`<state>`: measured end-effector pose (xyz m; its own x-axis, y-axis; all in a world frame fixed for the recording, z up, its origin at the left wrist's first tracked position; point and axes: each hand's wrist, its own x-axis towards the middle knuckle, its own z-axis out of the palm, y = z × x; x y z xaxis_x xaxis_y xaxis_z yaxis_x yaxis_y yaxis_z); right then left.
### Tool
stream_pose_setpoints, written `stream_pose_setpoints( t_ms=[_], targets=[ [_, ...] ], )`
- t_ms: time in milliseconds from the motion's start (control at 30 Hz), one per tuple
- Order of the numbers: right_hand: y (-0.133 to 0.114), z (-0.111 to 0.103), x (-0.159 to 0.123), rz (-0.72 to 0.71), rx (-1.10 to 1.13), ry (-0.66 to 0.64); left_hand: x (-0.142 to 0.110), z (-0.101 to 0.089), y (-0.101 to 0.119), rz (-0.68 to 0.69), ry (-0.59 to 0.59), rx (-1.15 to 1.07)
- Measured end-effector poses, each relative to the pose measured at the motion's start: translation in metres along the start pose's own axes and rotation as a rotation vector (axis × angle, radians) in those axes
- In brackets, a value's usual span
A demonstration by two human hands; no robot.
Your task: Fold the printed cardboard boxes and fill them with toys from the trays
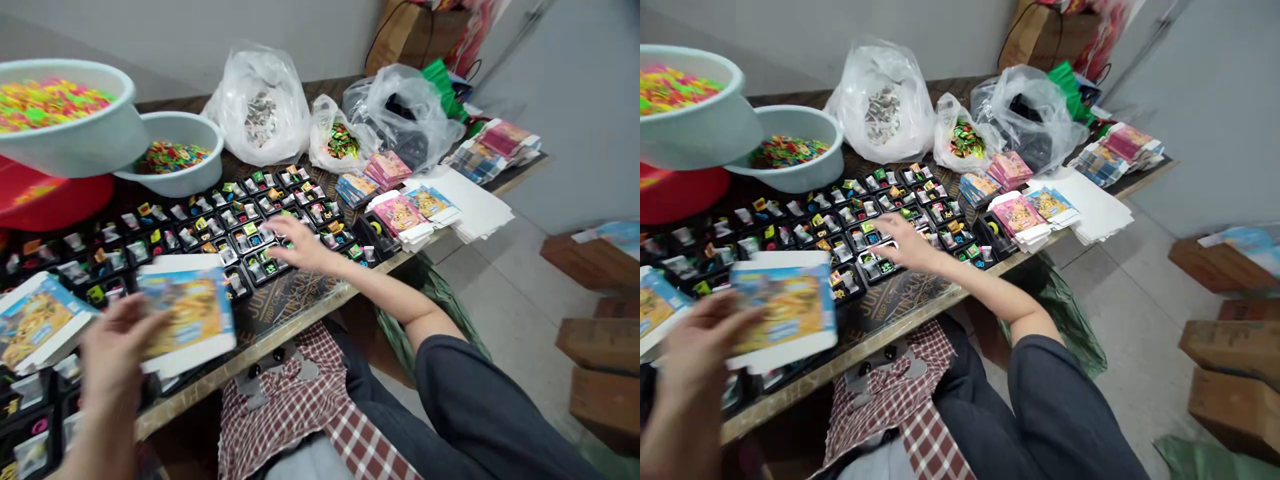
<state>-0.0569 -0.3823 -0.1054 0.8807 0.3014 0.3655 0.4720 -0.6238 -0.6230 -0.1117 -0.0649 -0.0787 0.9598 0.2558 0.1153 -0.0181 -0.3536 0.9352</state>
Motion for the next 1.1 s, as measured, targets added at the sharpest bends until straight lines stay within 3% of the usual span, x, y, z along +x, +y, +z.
stream_pose_setpoints(
  t_ms=[67,167,267,367,467,567,633,833,900,1000,1033,1100],
  targets=[
    [-0.039,0.020,-0.018,-0.056,0.166,-0.025,-0.025,0.040,-0.002,-0.093,-0.115,-0.134],
    [-0.066,0.026,-0.040,-0.009,0.240,0.043,-0.060,0.077,0.009,0.039,-0.200,-0.246],
    [-0.067,0.013,-0.051,0.058,0.196,0.103,-0.079,0.089,0.016,0.252,-0.227,-0.226],
    [-0.065,0.001,-0.059,0.105,0.138,0.048,-0.082,0.093,0.008,0.367,-0.235,-0.183],
    [-0.068,-0.002,-0.068,0.123,0.197,0.023,-0.081,0.099,-0.003,0.226,-0.451,-0.363],
    [-0.074,0.000,-0.076,0.139,0.346,0.130,-0.083,0.105,-0.010,-0.001,-0.801,-0.591],
    [-0.075,0.001,-0.079,0.170,0.438,0.188,-0.086,0.107,-0.012,-0.072,-0.903,-0.644],
    [-0.059,0.003,-0.083,0.290,0.705,0.271,-0.083,0.099,-0.009,-0.132,-0.755,-0.609],
    [-0.052,0.007,-0.085,0.378,0.785,0.161,-0.082,0.098,-0.009,-0.161,-0.729,-0.608],
    [-0.044,0.017,-0.090,0.452,0.936,-0.135,-0.083,0.101,-0.013,-0.171,-0.706,-0.593],
    [-0.043,0.020,-0.091,0.462,0.968,-0.175,-0.083,0.103,-0.015,-0.174,-0.700,-0.569],
    [-0.039,0.024,-0.094,0.486,0.974,-0.119,-0.083,0.106,-0.020,-0.166,-0.690,-0.462]
  ],
)
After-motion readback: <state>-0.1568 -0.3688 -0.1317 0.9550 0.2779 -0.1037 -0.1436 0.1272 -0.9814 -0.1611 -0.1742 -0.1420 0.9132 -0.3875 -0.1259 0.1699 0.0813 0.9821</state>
